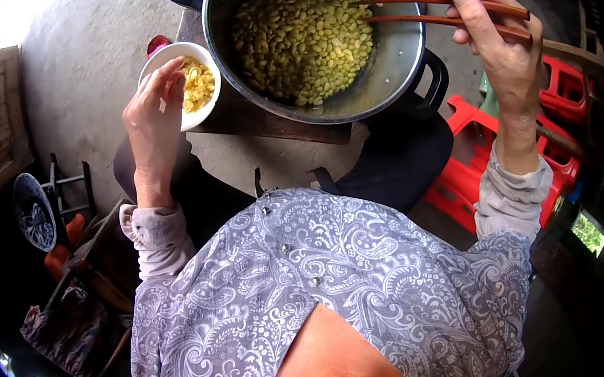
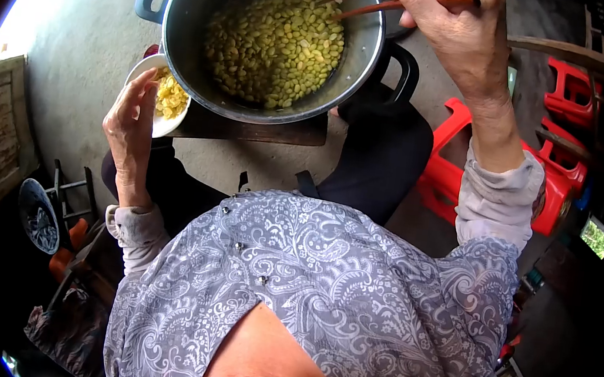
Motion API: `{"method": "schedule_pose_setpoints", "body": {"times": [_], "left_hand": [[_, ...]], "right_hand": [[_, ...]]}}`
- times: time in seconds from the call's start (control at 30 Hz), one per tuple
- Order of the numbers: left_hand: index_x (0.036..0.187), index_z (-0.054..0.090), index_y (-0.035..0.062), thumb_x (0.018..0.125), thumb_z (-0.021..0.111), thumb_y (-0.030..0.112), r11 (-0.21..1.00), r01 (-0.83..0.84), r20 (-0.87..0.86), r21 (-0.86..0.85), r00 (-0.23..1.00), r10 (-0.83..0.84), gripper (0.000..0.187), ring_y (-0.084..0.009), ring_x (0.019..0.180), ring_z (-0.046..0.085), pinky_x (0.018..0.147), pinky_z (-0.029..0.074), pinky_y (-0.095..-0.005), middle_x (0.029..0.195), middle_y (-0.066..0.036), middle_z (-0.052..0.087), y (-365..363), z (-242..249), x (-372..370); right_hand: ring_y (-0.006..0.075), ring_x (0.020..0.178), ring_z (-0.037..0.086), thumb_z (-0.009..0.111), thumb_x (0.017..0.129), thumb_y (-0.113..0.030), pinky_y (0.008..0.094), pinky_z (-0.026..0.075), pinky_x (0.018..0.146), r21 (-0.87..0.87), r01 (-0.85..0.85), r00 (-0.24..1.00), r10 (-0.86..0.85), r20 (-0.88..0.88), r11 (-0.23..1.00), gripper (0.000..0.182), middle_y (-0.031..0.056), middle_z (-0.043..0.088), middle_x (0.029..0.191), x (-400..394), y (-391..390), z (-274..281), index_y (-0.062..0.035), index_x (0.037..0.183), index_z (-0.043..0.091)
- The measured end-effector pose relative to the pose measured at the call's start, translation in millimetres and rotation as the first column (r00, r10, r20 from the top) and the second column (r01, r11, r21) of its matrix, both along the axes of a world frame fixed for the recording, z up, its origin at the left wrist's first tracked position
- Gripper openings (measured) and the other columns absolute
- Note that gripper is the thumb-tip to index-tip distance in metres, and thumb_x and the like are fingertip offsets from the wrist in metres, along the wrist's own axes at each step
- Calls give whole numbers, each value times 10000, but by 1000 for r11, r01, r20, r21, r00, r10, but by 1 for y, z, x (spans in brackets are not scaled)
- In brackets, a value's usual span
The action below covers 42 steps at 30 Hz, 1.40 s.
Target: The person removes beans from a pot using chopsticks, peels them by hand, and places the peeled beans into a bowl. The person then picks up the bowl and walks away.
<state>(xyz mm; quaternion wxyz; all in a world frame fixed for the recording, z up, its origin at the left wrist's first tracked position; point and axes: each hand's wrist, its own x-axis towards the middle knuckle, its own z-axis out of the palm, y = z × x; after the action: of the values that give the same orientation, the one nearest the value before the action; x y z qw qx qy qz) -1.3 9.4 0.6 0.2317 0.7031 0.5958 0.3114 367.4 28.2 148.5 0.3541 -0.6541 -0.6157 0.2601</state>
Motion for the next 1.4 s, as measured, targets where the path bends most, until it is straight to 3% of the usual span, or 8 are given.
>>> {"method": "schedule_pose_setpoints", "body": {"times": [0.27, 0.3, 0.43, 0.7, 0.77, 0.9, 1.17, 1.4], "left_hand": [[1174, 746, 73, 962, 702, 67, 1000, 5, -14, -11, 1000, -5, 217, -184, 860, 729, 807, 573, -313, 1033, -106, 763, 2, 2, 0], [1174, 746, 73, 961, 703, 67, 1000, 3, 3, -13, 1000, -3, 217, -181, 859, 728, 807, 572, -312, 1029, -106, 762, 1, 2, -1], [1172, 746, 71, 957, 710, 65, 1000, 6, 48, -3, 999, -5, 218, -175, 853, 723, 803, 569, -306, 1015, -106, 759, 2, 0, 0], [1172, 749, 75, 952, 717, 62, 1000, 2, 12, 3, 1000, -2, 222, -173, 849, 719, 796, 569, -305, 1011, -102, 759, 1, 1, -1], [1172, 751, 79, 954, 716, 61, 1000, 2, 3, 1, 1000, -2, 222, -173, 843, 717, 794, 570, -306, 1013, -99, 760, 1, 1, -1], [1181, 750, 87, 955, 713, 53, 1000, -4, 26, 7, 1000, 4, 231, -166, 829, 710, 778, 566, -302, 1011, -92, 763, 1, 0, -1], [1191, 759, 107, 934, 728, 19, 988, -7, 63, 153, 998, -2, 273, -149, 822, 736, 705, 542, -257, 1008, -76, 769, -2, 26, 10], [1277, 723, 122, 855, 783, 27, 873, 313, 83, 375, 926, -368, 437, -236, 923, 724, 786, 593, -360, 1106, -83, 736, 5, 69, 51]], "right_hand": [[71, 595, 633, 665, 993, -144, 207, 477, 517, -62, -56, 948, 34, -316, 997, 157, 43, 713, 747, 14, 1, -29, -17, 943, 742], [68, 574, 625, 656, 999, -169, 195, 455, 493, -16, 17, 987, -19, -160, 1000, 180, 45, 704, 735, 9, 0, -21, -18, 943, 736], [69, 569, 627, 657, 1001, -180, 184, 443, 483, 16, 88, 989, -85, -119, 996, 190, 39, 696, 729, 10, 0, -13, -19, 940, 737], [64, 568, 620, 629, 1027, -147, 191, 461, 488, -113, -46, 950, 9, -313, 993, 179, 38, 702, 730, -6, 6, -21, -19, 962, 736], [70, 556, 624, 627, 1025, -131, 190, 466, 477, -132, 9, 980, -35, -196, 991, 175, 47, 703, 719, -9, 11, -21, -5, 956, 728], [83, 548, 638, 624, 1020, -152, 194, 468, 459, 50, -5, 952, 20, -306, 999, 208, 66, 704, 708, 11, 10, -29, 1, 910, 713], [91, 539, 640, 592, 1035, -221, 184, 442, 429, 78, 114, 928, -78, -363, 990, 260, 73, 703, 728, 30, -5, -12, -7, 930, 696], [72, 639, 597, 603, 1055, -253, 161, 374, 486, 85, 53, 827, 4, -563, 995, 306, 94, 684, 872, 60, -26, -10, 25, 1061, 731]]}}
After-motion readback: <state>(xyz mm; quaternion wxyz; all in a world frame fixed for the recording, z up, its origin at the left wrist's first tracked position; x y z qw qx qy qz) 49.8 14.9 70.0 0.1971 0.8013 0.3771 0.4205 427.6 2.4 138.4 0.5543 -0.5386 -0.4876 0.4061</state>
